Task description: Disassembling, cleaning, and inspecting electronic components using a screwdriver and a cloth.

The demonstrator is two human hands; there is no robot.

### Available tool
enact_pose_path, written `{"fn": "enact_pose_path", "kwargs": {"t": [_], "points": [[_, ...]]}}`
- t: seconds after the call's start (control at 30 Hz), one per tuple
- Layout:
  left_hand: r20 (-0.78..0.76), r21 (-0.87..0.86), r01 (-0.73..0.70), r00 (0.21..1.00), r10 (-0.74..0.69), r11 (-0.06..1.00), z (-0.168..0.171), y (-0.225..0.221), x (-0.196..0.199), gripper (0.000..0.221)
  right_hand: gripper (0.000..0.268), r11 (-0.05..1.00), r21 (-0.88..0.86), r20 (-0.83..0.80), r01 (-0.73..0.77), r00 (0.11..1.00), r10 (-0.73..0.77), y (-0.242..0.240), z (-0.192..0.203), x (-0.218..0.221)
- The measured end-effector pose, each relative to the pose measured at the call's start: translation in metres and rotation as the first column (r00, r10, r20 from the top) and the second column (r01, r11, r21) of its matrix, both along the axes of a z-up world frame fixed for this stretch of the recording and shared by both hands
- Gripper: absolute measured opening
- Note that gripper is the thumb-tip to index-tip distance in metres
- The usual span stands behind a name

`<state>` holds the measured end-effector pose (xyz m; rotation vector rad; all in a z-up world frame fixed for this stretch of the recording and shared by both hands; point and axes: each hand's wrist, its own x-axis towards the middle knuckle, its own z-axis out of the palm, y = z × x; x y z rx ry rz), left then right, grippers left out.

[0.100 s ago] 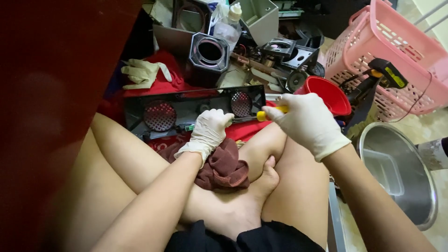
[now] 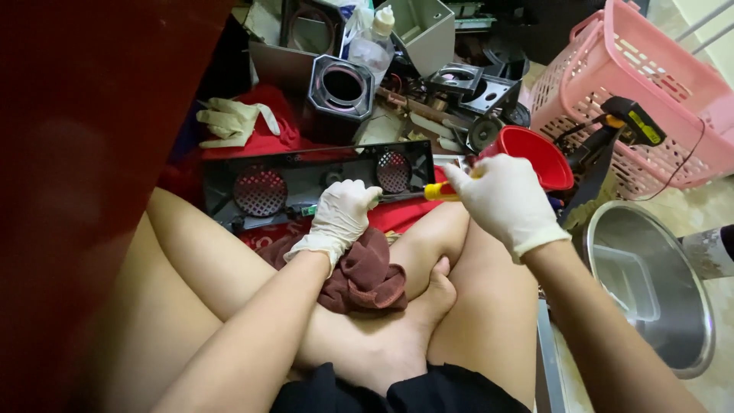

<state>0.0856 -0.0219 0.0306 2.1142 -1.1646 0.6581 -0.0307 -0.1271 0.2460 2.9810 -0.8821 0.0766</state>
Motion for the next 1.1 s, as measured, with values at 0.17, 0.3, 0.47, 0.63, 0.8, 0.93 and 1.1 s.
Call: {"fn": "enact_pose_path", "kwargs": {"t": [0.17, 0.3, 0.47, 0.63, 0.8, 0.93, 1.1], "points": [[0.01, -0.015, 0.01, 1.0, -0.01, 1.0, 0.004, 0.003, -0.001, 0.021, 0.045, 0.987, 0.122, -0.046, 0.104, 0.994, -0.099, 0.007, 0.003, -0.019], [-0.008, -0.021, 0.013, 1.0, -0.013, 1.0, 0.008, 0.007, -0.001, 0.024, 0.028, 0.941, -0.191, -0.066, -0.279, 0.96, 0.272, 0.011, -0.004, -0.03], [-0.034, -0.032, 0.017, 0.999, -0.018, 0.999, 0.015, 0.005, 0.003, 0.031, 0.024, 0.973, -0.131, -0.146, -0.188, 0.975, 0.169, 0.008, -0.002, -0.025], [-0.048, -0.043, 0.001, 0.999, -0.003, 0.999, 0.024, 0.01, 0.001, 0.042, 0.032, 0.907, 0.27, -0.145, 0.324, 0.945, -0.295, 0.007, 0.0, -0.009], [-0.055, -0.045, 0.011, 0.998, -0.014, 0.999, 0.028, 0.014, -0.003, 0.051, 0.033, 0.981, 0.186, -0.063, 0.054, 0.997, -0.043, 0.026, 0.01, -0.016], [-0.068, -0.044, -0.007, 0.998, 0.004, 0.999, 0.035, 0.019, -0.005, 0.06, 0.027, 0.954, -0.118, -0.016, -0.275, 0.961, 0.275, 0.024, 0.004, -0.019], [-0.082, -0.018, -0.047, 0.996, 0.045, 0.999, 0.062, 0.028, 0.0, 0.077, 0.019, 0.922, -0.186, -0.014, -0.339, 0.939, 0.343, 0.008, -0.006, -0.016]]}}
